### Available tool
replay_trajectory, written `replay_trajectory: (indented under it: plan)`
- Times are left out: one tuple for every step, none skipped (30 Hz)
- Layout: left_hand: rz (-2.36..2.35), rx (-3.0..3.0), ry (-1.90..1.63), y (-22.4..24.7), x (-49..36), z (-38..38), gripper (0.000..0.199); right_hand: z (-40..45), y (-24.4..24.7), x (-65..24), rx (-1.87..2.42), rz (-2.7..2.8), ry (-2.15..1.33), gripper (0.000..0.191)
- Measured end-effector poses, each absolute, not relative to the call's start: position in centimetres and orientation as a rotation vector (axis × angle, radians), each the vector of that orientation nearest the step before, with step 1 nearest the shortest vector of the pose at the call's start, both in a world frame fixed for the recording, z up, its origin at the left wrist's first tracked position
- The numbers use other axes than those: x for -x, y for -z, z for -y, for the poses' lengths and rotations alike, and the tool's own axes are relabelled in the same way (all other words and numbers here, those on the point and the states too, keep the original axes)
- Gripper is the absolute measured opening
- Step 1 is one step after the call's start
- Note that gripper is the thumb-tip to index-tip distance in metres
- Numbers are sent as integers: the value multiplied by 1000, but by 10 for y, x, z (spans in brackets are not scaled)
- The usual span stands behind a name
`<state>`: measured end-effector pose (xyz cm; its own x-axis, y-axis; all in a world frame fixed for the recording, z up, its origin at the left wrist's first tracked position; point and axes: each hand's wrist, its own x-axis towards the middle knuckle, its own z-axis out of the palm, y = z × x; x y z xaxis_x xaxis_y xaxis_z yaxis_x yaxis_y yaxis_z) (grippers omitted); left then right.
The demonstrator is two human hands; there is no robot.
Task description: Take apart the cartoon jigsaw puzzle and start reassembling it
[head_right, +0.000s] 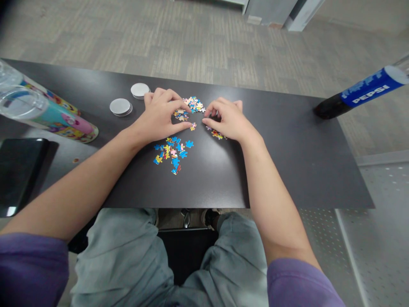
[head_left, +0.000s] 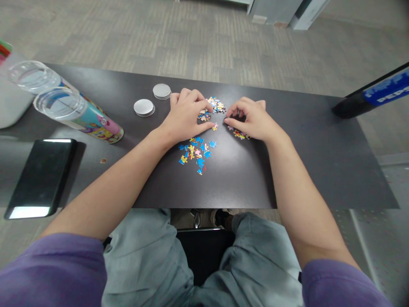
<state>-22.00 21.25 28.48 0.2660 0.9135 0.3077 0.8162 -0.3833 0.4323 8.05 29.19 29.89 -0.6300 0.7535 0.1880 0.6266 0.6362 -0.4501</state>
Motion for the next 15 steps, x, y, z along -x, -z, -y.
replay_trajectory:
  plan:
    - [-1628,-2338,-775,-285,218,-211,41,-291,-299,-80,1096,2503,-490,26]
    - [-1632,-2335,-782,-285,216,-210,44,-290,-299,-79,1090,2507,-488,27]
    - [-1639,-2330,-791,-286,214,-209,44,-288,-299,-77,1083,2514,-486,29]
    - [-1652,-2322,-798,-288,213,-208,43,-286,-298,-73,1076,2524,-483,31]
    - [-1673,-2306,-804,-289,213,-208,39,-284,-297,-69,1072,2534,-475,32]
    - [-1701,-2285,-809,-291,214,-208,35,-282,-295,-65,1074,2541,-463,33]
    - [-1734,-2259,-812,-294,215,-208,32,-280,-293,-61,1082,2542,-446,34]
    - [-1767,-2232,-812,-296,217,-209,30,-278,-290,-58,1093,2542,-427,35]
    - [-1794,-2210,-806,-298,219,-210,30,-278,-288,-56,1105,2539,-410,36]
    - [-1815,-2194,-793,-299,221,-210,30,-278,-287,-57,1117,2536,-399,38]
    - [-1827,-2185,-777,-300,223,-211,30,-280,-287,-59,1129,2535,-396,40]
    - [-1831,-2182,-757,-301,224,-211,32,-282,-287,-64,1144,2535,-401,42]
    - [-1828,-2183,-738,-301,225,-211,33,-285,-289,-70,1166,2528,-408,43]
    - [-1820,-2186,-721,-301,225,-211,35,-289,-291,-77,1196,2515,-415,42]
    - [-1811,-2190,-712,-301,225,-211,37,-292,-293,-83,1232,2495,-416,42]
